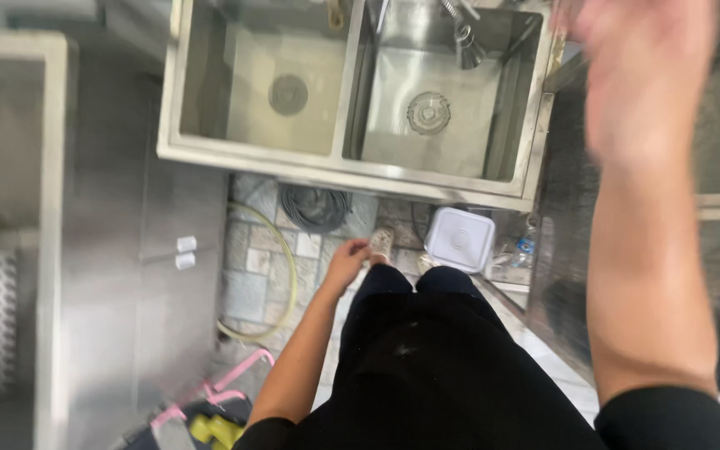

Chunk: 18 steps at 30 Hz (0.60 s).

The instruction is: The person cleans a pair of black athletic shoes by spraying them with water, scrubbing them with a yellow brush, and then submerging them in a sink of water to rinse them.

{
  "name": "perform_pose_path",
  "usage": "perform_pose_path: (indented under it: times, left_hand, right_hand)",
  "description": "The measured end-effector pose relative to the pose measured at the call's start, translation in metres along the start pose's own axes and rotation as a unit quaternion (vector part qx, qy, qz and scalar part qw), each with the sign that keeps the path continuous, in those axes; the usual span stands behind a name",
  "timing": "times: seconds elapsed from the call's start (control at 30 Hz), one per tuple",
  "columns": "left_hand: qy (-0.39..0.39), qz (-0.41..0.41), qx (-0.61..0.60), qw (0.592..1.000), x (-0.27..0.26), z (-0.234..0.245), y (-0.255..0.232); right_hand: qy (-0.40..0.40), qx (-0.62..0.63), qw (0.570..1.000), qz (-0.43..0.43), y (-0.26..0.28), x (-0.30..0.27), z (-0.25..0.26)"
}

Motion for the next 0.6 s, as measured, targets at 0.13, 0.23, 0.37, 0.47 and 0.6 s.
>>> perform_pose_path:
  times: [0.13,0.23,0.37,0.47,0.6]
  left_hand:
    - [0.104,-0.065,0.180,0.976,0.043,-0.005,-0.043]
    - [0.151,-0.105,0.182,0.966,0.066,-0.024,-0.068]
    - [0.239,-0.171,0.223,0.930,0.062,-0.088,-0.099]
    - [0.277,-0.204,0.208,0.916,0.037,-0.151,-0.128]
    - [0.302,-0.220,0.134,0.918,-0.033,-0.234,-0.160]
  right_hand:
    - [-0.010,-0.144,0.984,-0.102,-0.050,-0.099,0.012]
    - [-0.017,-0.209,0.937,-0.278,-0.110,-0.198,0.043]
    - [-0.060,-0.160,0.896,-0.409,-0.160,-0.350,0.090]
    - [-0.103,-0.184,0.861,-0.463,-0.187,-0.462,0.134]
    - [-0.229,-0.319,0.754,-0.526,-0.195,-0.625,0.209]
Point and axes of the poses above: each hand's wrist, its own x-axis towards the middle knuckle, its own z-axis out of the back of the hand, y = z × x, the point moved 9 cm from there along x, towards the middle knuckle, and after that the axes turned 6 degrees about x, right-handed, at the moved point
